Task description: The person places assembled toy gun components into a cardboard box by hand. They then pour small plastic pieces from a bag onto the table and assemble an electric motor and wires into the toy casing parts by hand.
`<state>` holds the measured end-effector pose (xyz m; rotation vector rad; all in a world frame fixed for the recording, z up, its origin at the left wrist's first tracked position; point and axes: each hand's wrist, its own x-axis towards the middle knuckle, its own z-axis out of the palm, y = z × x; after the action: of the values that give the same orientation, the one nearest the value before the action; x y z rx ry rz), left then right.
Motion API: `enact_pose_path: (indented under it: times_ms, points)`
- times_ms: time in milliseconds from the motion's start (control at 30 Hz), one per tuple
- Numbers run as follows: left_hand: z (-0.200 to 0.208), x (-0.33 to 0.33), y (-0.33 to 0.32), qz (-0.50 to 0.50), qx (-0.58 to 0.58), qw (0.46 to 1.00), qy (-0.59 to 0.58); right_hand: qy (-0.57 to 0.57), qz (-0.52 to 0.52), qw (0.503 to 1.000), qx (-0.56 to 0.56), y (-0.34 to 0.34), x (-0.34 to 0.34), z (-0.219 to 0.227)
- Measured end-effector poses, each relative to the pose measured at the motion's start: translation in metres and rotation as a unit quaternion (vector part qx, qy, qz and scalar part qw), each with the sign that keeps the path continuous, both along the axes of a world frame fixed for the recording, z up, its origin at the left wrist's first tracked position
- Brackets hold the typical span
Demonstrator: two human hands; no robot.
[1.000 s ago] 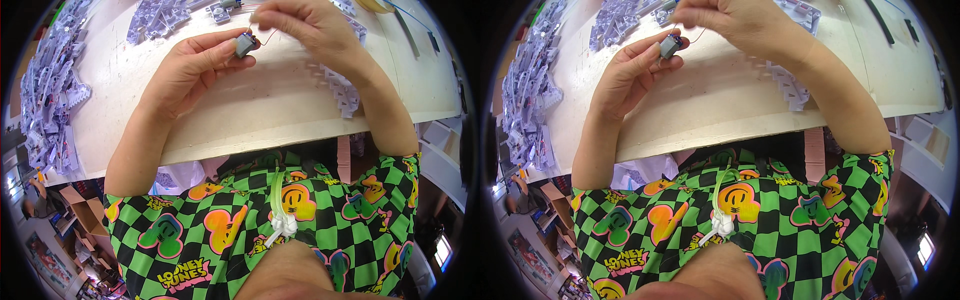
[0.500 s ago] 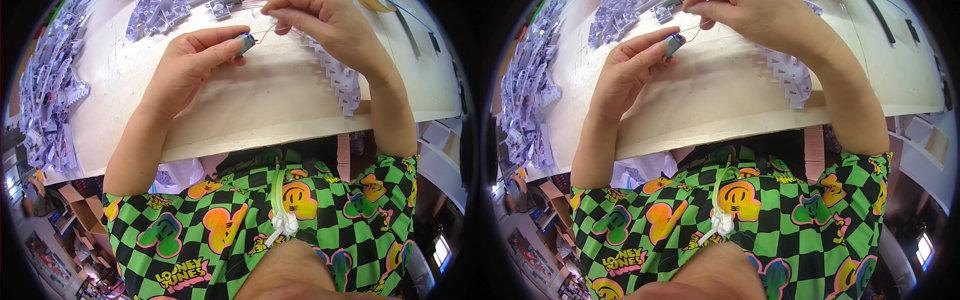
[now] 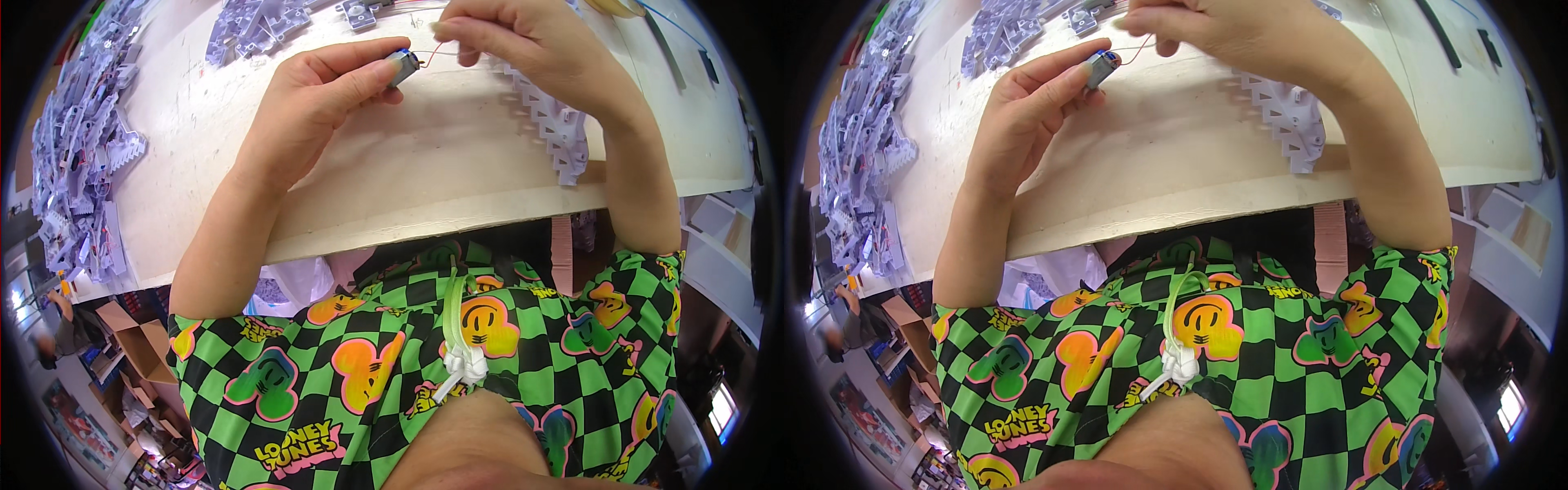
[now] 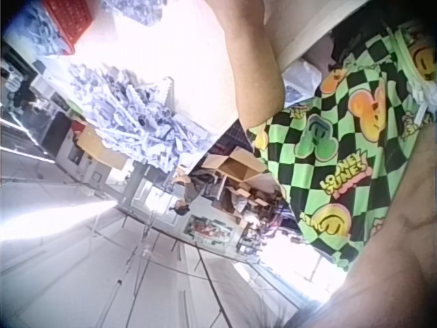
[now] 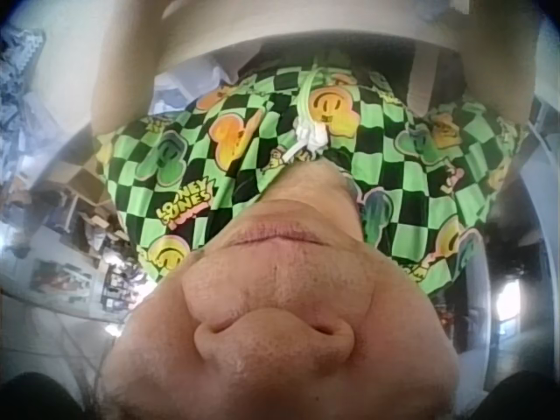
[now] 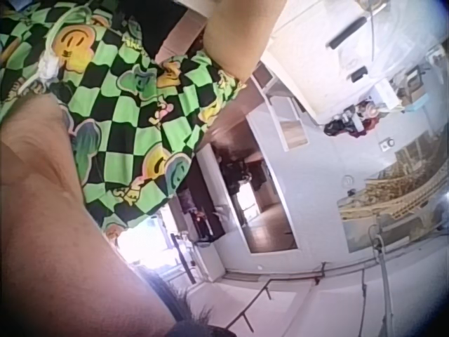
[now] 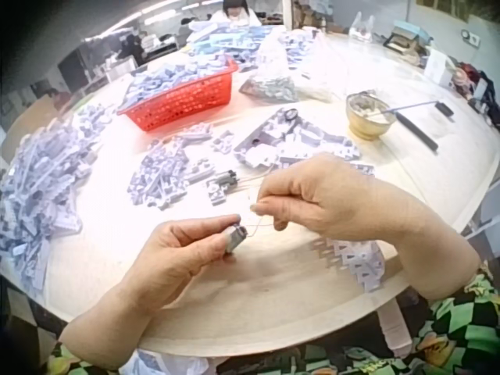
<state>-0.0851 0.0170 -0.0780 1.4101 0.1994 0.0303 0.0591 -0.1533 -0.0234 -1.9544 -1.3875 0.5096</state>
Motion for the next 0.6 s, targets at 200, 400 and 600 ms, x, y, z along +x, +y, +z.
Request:
enact_pose_path:
  times_ms: [200, 400, 600]
  points:
    - [0.000, 0.000, 0.000, 0.005, 0.080, 0.997, -0.002, -0.094, 0.001, 0.995, -0.020, -0.007, -0.004, 0.001]
    - [-0.001, 0.000, -0.001, 0.001, 0.070, 0.998, -0.005, -0.041, 0.000, 0.998, -0.045, -0.001, -0.006, 0.002]
    - [-0.001, 0.000, -0.004, -0.014, 0.057, 0.998, -0.010, 0.042, 0.017, 0.999, -0.002, 0.008, -0.001, -0.010]
